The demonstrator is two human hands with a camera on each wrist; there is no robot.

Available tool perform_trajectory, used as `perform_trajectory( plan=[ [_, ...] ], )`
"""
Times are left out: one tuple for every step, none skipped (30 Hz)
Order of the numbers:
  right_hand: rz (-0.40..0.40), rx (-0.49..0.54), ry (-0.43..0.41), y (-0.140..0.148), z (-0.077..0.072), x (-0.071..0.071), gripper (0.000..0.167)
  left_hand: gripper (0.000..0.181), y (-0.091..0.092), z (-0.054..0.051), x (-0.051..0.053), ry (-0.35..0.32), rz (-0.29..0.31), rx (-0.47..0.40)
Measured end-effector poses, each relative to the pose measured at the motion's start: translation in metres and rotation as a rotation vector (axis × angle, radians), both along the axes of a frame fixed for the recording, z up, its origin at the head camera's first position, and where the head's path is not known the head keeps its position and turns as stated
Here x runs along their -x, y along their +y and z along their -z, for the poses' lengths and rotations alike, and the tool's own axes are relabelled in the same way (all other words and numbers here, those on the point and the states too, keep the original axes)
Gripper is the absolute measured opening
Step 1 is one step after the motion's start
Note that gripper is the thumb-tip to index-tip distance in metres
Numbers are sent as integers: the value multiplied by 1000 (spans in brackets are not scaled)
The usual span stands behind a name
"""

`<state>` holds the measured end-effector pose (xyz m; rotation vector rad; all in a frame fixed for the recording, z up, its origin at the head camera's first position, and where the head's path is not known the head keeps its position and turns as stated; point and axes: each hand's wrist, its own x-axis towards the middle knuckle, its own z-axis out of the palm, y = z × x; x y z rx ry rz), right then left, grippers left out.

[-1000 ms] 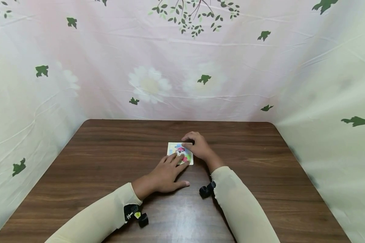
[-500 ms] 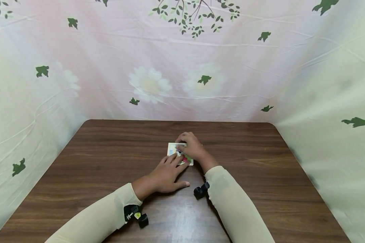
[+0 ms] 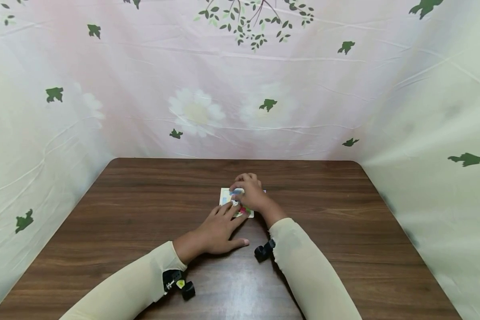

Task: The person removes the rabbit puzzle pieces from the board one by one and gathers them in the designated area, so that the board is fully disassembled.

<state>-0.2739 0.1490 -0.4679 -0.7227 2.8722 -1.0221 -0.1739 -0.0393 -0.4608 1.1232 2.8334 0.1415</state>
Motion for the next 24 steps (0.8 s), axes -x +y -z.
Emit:
perform_trajectory(
  plan=[
    [0, -3, 0, 0, 0, 0, 14, 81, 0, 0, 0, -3, 0, -1],
    [3, -9, -6, 0, 0, -1, 14, 81, 0, 0, 0, -5, 0, -2],
    [6, -13, -11, 0, 0, -1, 14, 81, 0, 1, 0, -9, -1, -3],
    [10, -19, -15, 0, 0, -2, 14, 81, 0, 0, 0, -14, -2, -3],
    [13, -27, -16, -1, 0, -2, 14, 81, 0, 1, -1, -18, -3, -3],
    [17, -35, -17, -1, 0, -3, 14, 81, 0, 1, -1, -19, -4, -2],
    [21, -43, -20, -1, 0, -3, 15, 81, 0, 1, -1, -21, -6, 0],
    [28, -49, -28, -2, -1, -4, 15, 81, 0, 2, 0, -19, -6, 4],
    [32, -53, -35, -2, -1, -4, 15, 81, 0, 2, 0, -19, -6, 8],
    [37, -57, -41, -3, -1, -5, 15, 81, 0, 2, 0, -17, -6, 10],
    [39, -62, -45, -3, -1, -5, 14, 81, 0, 3, 0, -14, -5, 13],
    [41, -64, -51, -4, -2, -6, 14, 81, 0, 3, 0, -12, -5, 15],
    [42, -66, -54, -4, -2, -6, 13, 81, 0, 3, 0, -11, -4, 16],
    [43, -65, -57, -5, -2, -6, 13, 81, 0, 3, 0, -10, -4, 16],
    [44, -66, -56, -5, -2, -6, 12, 81, 0, 3, 0, -9, -4, 15],
    [45, -64, -56, -5, -3, -6, 12, 82, 0, 3, 0, -9, -4, 14],
    [45, -64, -55, -6, -3, -6, 12, 82, 0, 2, 0, -9, -5, 13],
    [48, -63, -57, -6, -3, -6, 12, 82, -1, 2, 0, -9, -5, 13],
    [48, -68, -53, -6, -3, -5, 12, 82, -1, 2, 0, -8, -6, 13],
    [51, -74, -50, -6, -3, -5, 12, 82, -1, 2, 0, -7, -5, 12],
    [52, -80, -47, -5, -3, -5, 13, 82, -1, 3, 0, -5, -5, 11],
    [50, -85, -44, -5, -3, -4, 13, 81, -1, 3, 0, -6, -5, 10],
    [47, -91, -40, -5, -3, -4, 13, 81, -1, 3, 0, -5, -4, 10],
    [44, -99, -35, -5, -2, -3, 13, 81, -1, 3, 0, -4, -4, 11]
  ],
)
